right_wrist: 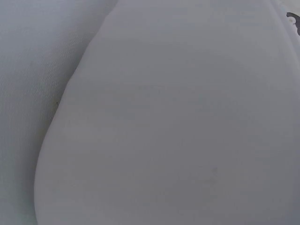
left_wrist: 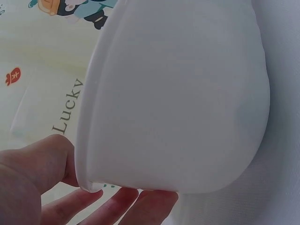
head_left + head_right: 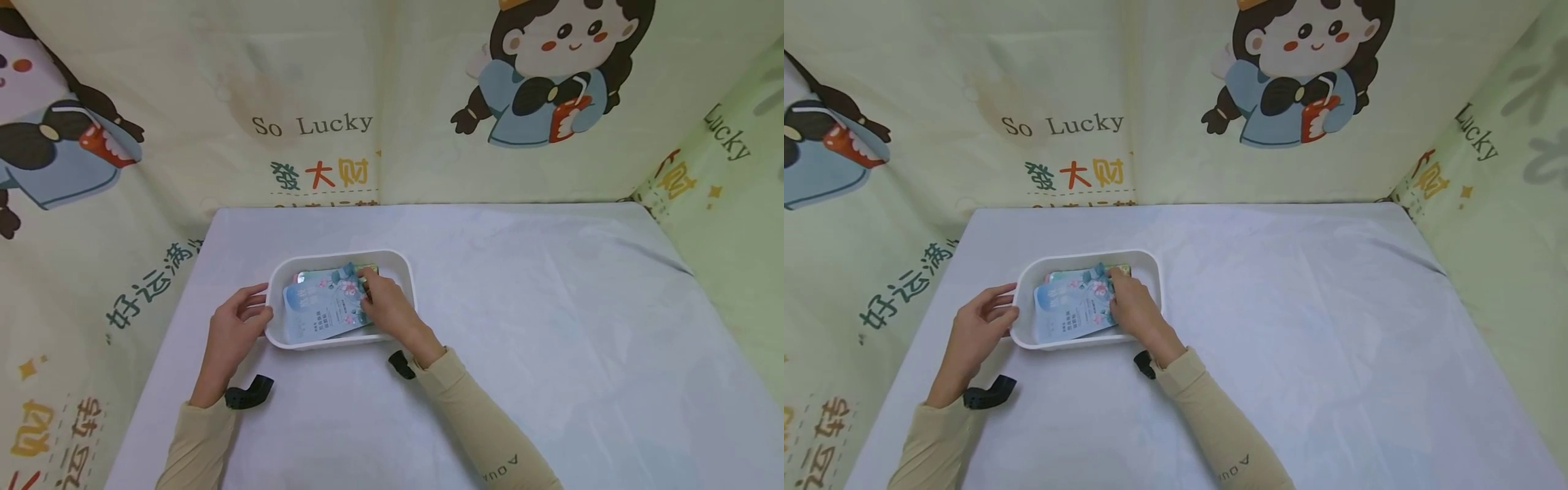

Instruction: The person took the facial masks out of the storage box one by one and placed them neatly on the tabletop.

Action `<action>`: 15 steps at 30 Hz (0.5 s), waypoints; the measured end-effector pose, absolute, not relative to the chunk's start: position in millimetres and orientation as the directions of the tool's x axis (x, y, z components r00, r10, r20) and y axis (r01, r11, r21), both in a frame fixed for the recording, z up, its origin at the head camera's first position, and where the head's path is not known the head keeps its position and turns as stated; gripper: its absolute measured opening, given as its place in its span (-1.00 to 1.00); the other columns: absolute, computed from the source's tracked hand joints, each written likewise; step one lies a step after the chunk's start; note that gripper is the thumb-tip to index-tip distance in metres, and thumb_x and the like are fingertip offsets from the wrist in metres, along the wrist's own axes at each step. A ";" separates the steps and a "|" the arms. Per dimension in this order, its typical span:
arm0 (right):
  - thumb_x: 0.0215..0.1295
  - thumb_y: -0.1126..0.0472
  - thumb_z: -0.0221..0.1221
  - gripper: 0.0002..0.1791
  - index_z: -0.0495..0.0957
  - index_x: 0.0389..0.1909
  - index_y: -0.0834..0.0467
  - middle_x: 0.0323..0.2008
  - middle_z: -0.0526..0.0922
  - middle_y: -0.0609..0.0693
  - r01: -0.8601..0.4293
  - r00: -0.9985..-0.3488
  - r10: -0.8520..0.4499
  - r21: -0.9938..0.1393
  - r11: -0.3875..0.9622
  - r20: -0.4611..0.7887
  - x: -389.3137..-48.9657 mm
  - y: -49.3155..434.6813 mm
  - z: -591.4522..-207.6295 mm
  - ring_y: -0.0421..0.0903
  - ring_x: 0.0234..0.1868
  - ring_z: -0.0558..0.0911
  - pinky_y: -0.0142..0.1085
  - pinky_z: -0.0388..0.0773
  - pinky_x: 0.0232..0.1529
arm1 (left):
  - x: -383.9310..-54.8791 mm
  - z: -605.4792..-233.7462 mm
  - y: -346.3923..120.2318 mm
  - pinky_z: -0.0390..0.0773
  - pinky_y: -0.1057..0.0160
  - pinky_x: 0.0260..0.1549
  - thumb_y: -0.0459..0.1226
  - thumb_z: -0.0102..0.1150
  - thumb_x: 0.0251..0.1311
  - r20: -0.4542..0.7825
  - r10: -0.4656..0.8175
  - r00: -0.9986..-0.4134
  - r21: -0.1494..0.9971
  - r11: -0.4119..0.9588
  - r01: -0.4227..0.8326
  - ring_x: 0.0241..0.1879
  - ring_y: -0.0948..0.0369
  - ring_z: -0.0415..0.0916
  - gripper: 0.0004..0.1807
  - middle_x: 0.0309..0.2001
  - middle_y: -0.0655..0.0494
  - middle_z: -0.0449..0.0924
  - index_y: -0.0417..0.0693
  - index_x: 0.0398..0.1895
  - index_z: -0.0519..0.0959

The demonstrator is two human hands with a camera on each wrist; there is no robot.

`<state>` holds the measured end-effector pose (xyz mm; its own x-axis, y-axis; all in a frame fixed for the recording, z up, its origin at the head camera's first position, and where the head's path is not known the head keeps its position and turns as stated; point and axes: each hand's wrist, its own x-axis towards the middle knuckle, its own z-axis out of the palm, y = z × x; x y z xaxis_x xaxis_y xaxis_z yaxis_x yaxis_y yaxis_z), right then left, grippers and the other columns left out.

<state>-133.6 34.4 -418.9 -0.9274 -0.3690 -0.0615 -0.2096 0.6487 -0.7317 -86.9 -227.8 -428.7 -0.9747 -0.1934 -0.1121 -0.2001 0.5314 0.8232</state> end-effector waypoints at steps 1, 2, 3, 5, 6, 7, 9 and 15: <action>0.34 0.43 0.13 -0.50 0.35 0.29 0.27 -0.02 0.65 0.19 -0.209 -0.927 -0.370 -0.734 0.646 -0.062 -133.7 34.4 -418.8 -0.04 -0.14 0.61 -0.23 0.60 -0.08 | -87.0 -428.9 -227.5 0.66 0.40 -0.34 -0.23 0.08 0.32 -0.111 -0.202 -0.973 0.819 0.536 -0.205 0.13 -0.10 0.55 -0.45 0.22 -0.19 0.50 -0.03 0.39 0.38; 0.34 0.43 0.13 -0.50 0.35 0.30 0.26 -0.01 0.65 0.19 -0.205 -0.926 -0.372 -0.739 0.642 -0.066 -133.7 34.6 -418.6 -0.03 -0.13 0.62 -0.22 0.60 -0.07 | -87.2 -429.3 -227.5 0.67 0.38 -0.34 -0.22 0.08 0.32 -0.112 -0.207 -0.972 0.816 0.539 -0.209 0.13 -0.09 0.55 -0.45 0.22 -0.19 0.50 -0.03 0.39 0.39; 0.34 0.43 0.13 -0.49 0.34 0.30 0.26 0.00 0.65 0.20 -0.201 -0.925 -0.373 -0.746 0.635 -0.069 -133.7 34.9 -418.2 -0.02 -0.11 0.63 -0.21 0.61 -0.06 | -87.2 -429.5 -227.2 0.68 0.36 -0.35 -0.22 0.09 0.32 -0.110 -0.215 -0.970 0.813 0.542 -0.213 0.13 -0.09 0.55 -0.45 0.21 -0.19 0.51 -0.03 0.38 0.39; 0.35 0.42 0.12 -0.48 0.33 0.32 0.25 0.01 0.65 0.19 -0.197 -0.925 -0.374 -0.755 0.626 -0.069 -133.9 36.1 -417.6 -0.01 -0.08 0.65 -0.21 0.62 -0.06 | -87.2 -429.2 -226.9 0.68 0.35 -0.35 -0.21 0.09 0.31 -0.108 -0.216 -0.970 0.812 0.545 -0.211 0.12 -0.09 0.55 -0.45 0.21 -0.19 0.51 -0.04 0.38 0.39; 0.35 0.42 0.12 -0.48 0.33 0.32 0.24 0.01 0.65 0.18 -0.195 -0.925 -0.374 -0.760 0.619 -0.067 -133.9 37.0 -417.1 -0.01 -0.08 0.66 -0.22 0.63 -0.07 | -86.9 -428.5 -226.5 0.68 0.35 -0.35 -0.21 0.09 0.31 -0.109 -0.212 -0.971 0.813 0.543 -0.210 0.13 -0.10 0.54 -0.45 0.21 -0.20 0.50 -0.04 0.39 0.39; 0.35 0.42 0.13 -0.48 0.33 0.33 0.24 0.00 0.64 0.17 -0.192 -0.926 -0.372 -0.768 0.612 -0.065 -134.1 37.9 -416.6 -0.02 -0.08 0.66 -0.22 0.63 -0.08 | -87.0 -428.1 -226.5 0.68 0.36 -0.34 -0.21 0.09 0.31 -0.112 -0.211 -0.971 0.816 0.539 -0.210 0.13 -0.10 0.54 -0.45 0.22 -0.19 0.50 -0.03 0.38 0.39; 0.35 0.42 0.13 -0.47 0.34 0.33 0.22 -0.01 0.64 0.16 -0.186 -0.928 -0.368 -0.782 0.595 -0.060 -134.4 40.2 -415.9 -0.03 -0.10 0.66 -0.25 0.63 -0.12 | -86.7 -427.3 -226.9 0.67 0.39 -0.33 -0.20 0.09 0.32 -0.120 -0.197 -0.973 0.824 0.527 -0.208 0.15 -0.11 0.53 -0.44 0.23 -0.20 0.49 -0.03 0.39 0.38; 0.33 0.42 0.16 -0.46 0.37 0.33 0.18 -0.05 0.65 0.17 -0.210 -0.923 -0.384 -0.801 0.561 -0.027 -136.1 43.7 -415.4 -0.05 -0.14 0.67 -0.27 0.64 -0.15 | -86.7 -426.8 -227.5 0.67 0.39 -0.31 -0.22 0.09 0.33 -0.132 -0.202 -0.970 0.819 0.528 -0.222 0.15 -0.08 0.53 -0.45 0.24 -0.17 0.49 -0.01 0.40 0.37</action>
<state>-136.1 43.7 -415.4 -0.9228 -0.3842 -0.0275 -0.2097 0.5609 -0.8009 -86.7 -227.5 -426.8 -0.9704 -0.2024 -0.1322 -0.2218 0.5285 0.8194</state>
